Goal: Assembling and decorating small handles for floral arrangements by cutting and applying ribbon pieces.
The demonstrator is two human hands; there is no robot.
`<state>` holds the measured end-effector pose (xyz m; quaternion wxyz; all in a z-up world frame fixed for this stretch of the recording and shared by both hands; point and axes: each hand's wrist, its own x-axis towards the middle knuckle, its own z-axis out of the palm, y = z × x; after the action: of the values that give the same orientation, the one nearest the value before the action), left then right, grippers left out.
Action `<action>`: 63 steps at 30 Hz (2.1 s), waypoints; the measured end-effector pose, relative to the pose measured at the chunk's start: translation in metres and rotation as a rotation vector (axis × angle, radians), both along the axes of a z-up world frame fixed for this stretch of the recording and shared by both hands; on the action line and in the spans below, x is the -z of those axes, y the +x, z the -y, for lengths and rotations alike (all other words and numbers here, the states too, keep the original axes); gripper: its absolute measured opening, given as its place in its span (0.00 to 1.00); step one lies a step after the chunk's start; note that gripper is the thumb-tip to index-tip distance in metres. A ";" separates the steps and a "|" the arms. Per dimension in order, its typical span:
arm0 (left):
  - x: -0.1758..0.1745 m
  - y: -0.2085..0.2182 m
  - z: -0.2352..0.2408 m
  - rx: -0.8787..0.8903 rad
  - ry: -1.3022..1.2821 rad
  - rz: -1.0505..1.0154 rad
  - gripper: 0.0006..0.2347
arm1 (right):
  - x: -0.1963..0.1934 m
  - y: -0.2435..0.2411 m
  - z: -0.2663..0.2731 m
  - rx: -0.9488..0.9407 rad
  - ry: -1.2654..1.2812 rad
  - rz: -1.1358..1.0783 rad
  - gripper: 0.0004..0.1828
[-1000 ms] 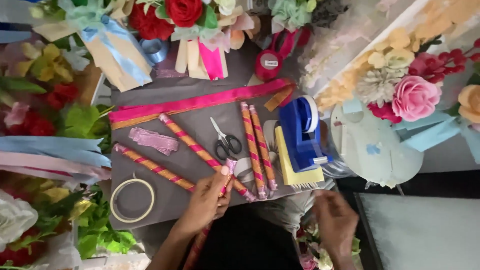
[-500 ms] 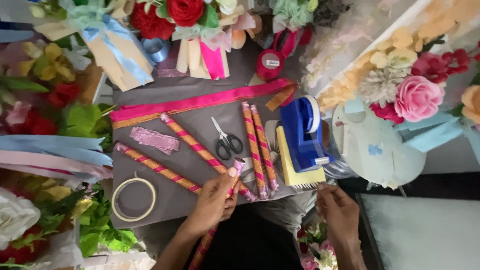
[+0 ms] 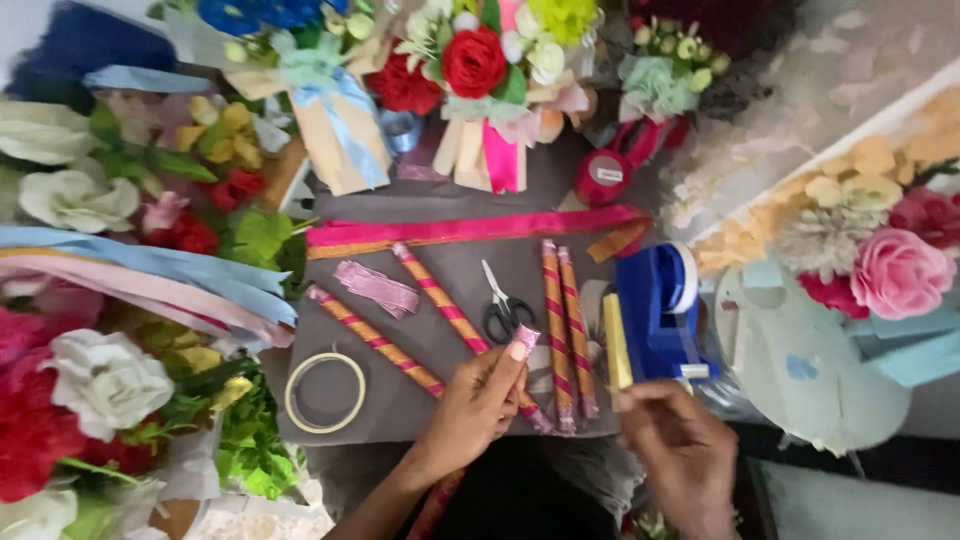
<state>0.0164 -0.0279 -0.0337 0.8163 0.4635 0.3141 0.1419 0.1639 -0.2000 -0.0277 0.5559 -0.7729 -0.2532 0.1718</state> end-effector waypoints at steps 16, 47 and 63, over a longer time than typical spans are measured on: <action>-0.015 -0.006 -0.006 -0.080 0.074 0.057 0.18 | -0.052 -0.033 -0.101 -0.277 0.177 -0.187 0.06; -0.028 -0.014 -0.015 0.187 -0.130 -0.015 0.22 | -0.031 -0.014 -0.104 -0.462 0.124 -0.296 0.10; 0.005 -0.035 -0.083 -0.563 -0.182 -0.018 0.21 | -0.003 -0.051 -0.122 -0.641 -0.095 -0.335 0.18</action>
<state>-0.0188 0.0549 -0.0384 0.7805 0.2841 0.4488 0.3298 0.1126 -0.0777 -0.0251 0.4712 -0.6405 -0.3796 0.4729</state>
